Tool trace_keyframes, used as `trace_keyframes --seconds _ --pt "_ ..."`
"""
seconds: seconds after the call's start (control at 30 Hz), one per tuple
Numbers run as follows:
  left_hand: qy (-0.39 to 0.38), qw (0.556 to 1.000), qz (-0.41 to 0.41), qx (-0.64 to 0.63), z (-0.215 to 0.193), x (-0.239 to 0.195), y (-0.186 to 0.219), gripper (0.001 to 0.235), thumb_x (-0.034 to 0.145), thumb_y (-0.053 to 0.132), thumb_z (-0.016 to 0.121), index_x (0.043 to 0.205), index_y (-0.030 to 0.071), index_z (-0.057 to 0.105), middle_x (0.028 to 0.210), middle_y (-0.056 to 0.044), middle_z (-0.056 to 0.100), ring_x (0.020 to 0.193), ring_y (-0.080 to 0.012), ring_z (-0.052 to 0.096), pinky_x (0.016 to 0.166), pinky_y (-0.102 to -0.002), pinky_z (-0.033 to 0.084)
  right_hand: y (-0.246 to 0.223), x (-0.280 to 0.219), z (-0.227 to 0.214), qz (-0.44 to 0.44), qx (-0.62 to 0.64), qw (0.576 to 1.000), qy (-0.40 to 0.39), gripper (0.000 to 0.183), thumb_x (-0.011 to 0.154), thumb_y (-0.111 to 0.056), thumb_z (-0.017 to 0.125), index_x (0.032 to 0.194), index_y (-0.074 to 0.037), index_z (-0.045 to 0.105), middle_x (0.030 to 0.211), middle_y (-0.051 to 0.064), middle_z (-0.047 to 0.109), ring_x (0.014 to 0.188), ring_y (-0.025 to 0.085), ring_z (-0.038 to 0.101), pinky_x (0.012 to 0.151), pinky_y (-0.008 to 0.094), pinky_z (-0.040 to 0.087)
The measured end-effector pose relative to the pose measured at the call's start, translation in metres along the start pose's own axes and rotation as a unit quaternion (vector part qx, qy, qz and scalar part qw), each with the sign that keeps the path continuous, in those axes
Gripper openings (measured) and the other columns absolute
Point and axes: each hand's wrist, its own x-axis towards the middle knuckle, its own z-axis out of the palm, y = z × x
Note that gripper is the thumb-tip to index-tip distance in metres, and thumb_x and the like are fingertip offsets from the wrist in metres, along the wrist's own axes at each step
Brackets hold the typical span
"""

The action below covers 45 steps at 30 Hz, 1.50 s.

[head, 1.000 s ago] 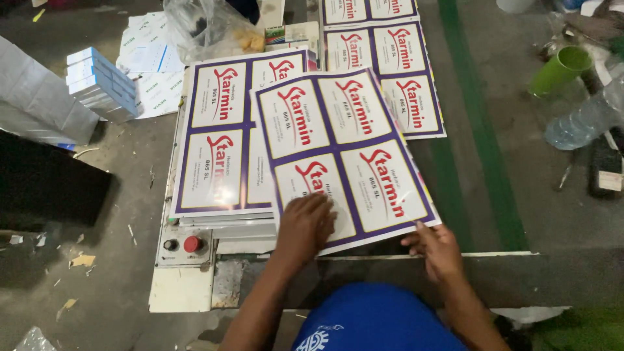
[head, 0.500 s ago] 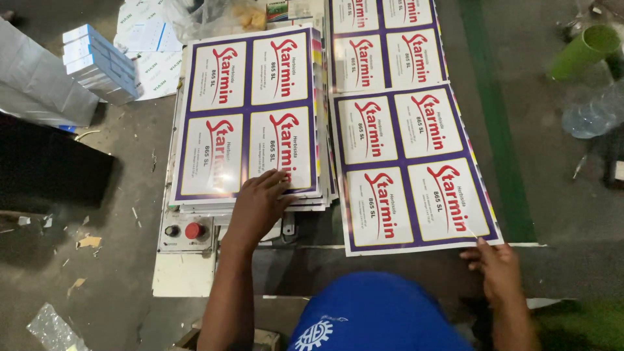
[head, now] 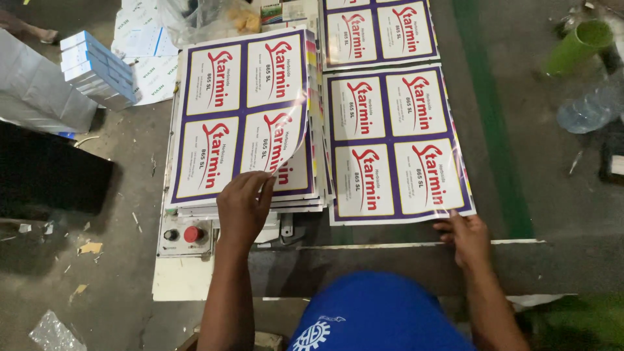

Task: Manually sorting and placing printed label sheets onto a work surface.

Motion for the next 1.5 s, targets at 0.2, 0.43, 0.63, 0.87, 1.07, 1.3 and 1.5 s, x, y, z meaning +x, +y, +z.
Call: trace_keyframes --seconds 0.2,0.43,0.63,0.87,1.07,1.3,1.5 --pt "0.032 0.999 -0.010 -0.019 -0.001 -0.010 0.007 0.008 0.092 0.009 0.077 0.097 0.004 0.074 0.097 -0.012 0.075 0.085 -0.0291 0.074 0.071 -0.039 0.058 -0.026 0.019 0.018 0.013 -0.013 1.000 0.013 0.029 0.107 -0.026 0.056 0.125 -0.005 0.061 0.105 0.011 0.074 0.081 0.019 0.072 0.058 0.030 0.052" --pt "-0.020 0.995 0.044 -0.090 0.029 -0.030 0.036 0.010 0.087 0.009 0.078 0.096 0.006 0.073 0.097 -0.011 0.075 0.088 -0.0287 0.074 0.075 -0.039 0.059 -0.026 -0.018 0.040 0.056 -0.044 0.993 -0.090 0.041 0.102 -0.026 0.057 0.139 -0.008 0.059 0.110 0.014 0.076 0.081 0.019 0.072 0.059 0.030 0.053" --pt "-0.139 0.975 0.128 -0.118 0.082 -0.046 0.085 0.014 0.089 0.015 0.074 0.099 0.004 0.071 0.101 -0.012 0.074 0.097 -0.0312 0.071 0.082 -0.043 0.056 -0.044 -0.057 0.100 -0.001 -0.070 0.948 -0.312 0.042 0.097 -0.025 0.061 0.135 -0.008 0.061 0.111 0.010 0.076 0.082 0.015 0.072 0.061 0.028 0.053" --pt "-0.150 0.965 0.176 -0.125 0.079 -0.040 0.100 0.031 0.091 0.023 0.075 0.109 -0.001 0.072 0.114 -0.018 0.073 0.109 -0.0328 0.069 0.097 -0.045 0.052 -0.043 -0.063 0.099 0.046 0.035 0.969 -0.238 0.027 0.100 -0.023 0.063 0.119 -0.003 0.067 0.093 0.008 0.074 0.071 0.017 0.069 0.054 0.031 0.051" --pt "-0.114 0.992 0.045 -0.034 0.062 -0.034 0.016 0.025 0.094 0.023 0.073 0.113 0.007 0.074 0.121 -0.012 0.075 0.115 -0.0303 0.068 0.102 -0.044 0.050 -0.024 -0.048 0.037 -0.007 0.047 0.991 -0.122 0.023 0.101 -0.021 0.062 0.115 -0.004 0.067 0.093 0.010 0.075 0.071 0.019 0.071 0.055 0.031 0.051" --pt "-0.136 0.986 0.073 0.061 0.027 -0.015 -0.019 0.053 0.077 0.035 0.080 0.116 0.000 0.072 0.131 -0.015 0.068 0.126 -0.0354 0.058 0.101 -0.049 0.043 -0.005 -0.041 -0.037 -0.004 0.005 1.000 -0.022 0.023 0.103 -0.018 0.063 0.121 -0.004 0.064 0.097 0.009 0.073 0.073 0.019 0.068 0.056 0.031 0.049" --pt "-0.206 0.977 0.045 0.037 0.015 -0.002 -0.016 0.031 0.084 0.024 0.076 0.108 0.005 0.074 0.127 -0.009 0.072 0.122 -0.0286 0.063 0.098 -0.047 0.047 0.008 -0.044 -0.079 0.021 -0.039 0.999 0.017 0.028 0.102 -0.016 0.061 0.128 -0.006 0.062 0.105 0.008 0.073 0.074 0.019 0.069 0.055 0.031 0.048"
